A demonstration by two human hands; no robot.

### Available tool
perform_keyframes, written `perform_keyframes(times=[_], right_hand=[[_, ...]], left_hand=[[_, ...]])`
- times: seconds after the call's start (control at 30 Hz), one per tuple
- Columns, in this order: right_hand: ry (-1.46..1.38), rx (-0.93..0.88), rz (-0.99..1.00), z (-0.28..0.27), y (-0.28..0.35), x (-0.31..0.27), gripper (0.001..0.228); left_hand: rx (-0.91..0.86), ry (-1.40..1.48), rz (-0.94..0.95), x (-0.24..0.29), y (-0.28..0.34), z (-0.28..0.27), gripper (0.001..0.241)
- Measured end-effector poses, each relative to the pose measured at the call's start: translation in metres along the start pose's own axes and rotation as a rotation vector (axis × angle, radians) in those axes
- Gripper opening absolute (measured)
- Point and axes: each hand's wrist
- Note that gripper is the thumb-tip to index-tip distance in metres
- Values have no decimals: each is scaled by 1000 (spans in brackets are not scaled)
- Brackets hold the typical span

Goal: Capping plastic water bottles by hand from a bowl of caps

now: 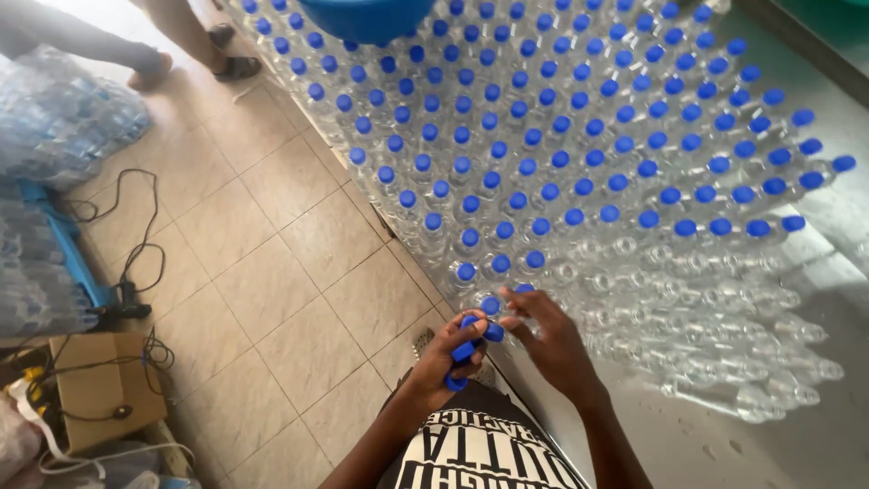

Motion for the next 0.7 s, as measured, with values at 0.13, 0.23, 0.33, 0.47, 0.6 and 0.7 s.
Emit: perform_keyframes(times=[0.13, 0.23, 0.33, 0.47, 0.6, 0.7], right_hand=[[-180, 34, 134, 5, 24, 6, 27], [-372, 77, 180, -1, 41, 12, 40], [-216, 124, 129, -4, 56, -3, 37], [-290, 163, 180, -11, 65, 12, 33], [-73, 209, 185, -29, 62, 41, 35], [219, 179, 83, -46, 31, 68, 35]], left_hand=[[-26, -41, -84, -16, -12, -6, 23], [0, -177, -98, -27, -17, -4, 20], [-4, -165, -146, -28, -8, 7, 21], [24, -171, -162, -21, -2, 27, 20], [119, -230, -63, -9, -4, 32, 21], [85, -221, -38, -6, -11, 22, 23]])
Point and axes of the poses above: each hand's wrist, its own y-axis away from the middle knuckle, its own z-axis out of the palm, x = y × z, and after that the axes turned 1 degree about -y, right-handed
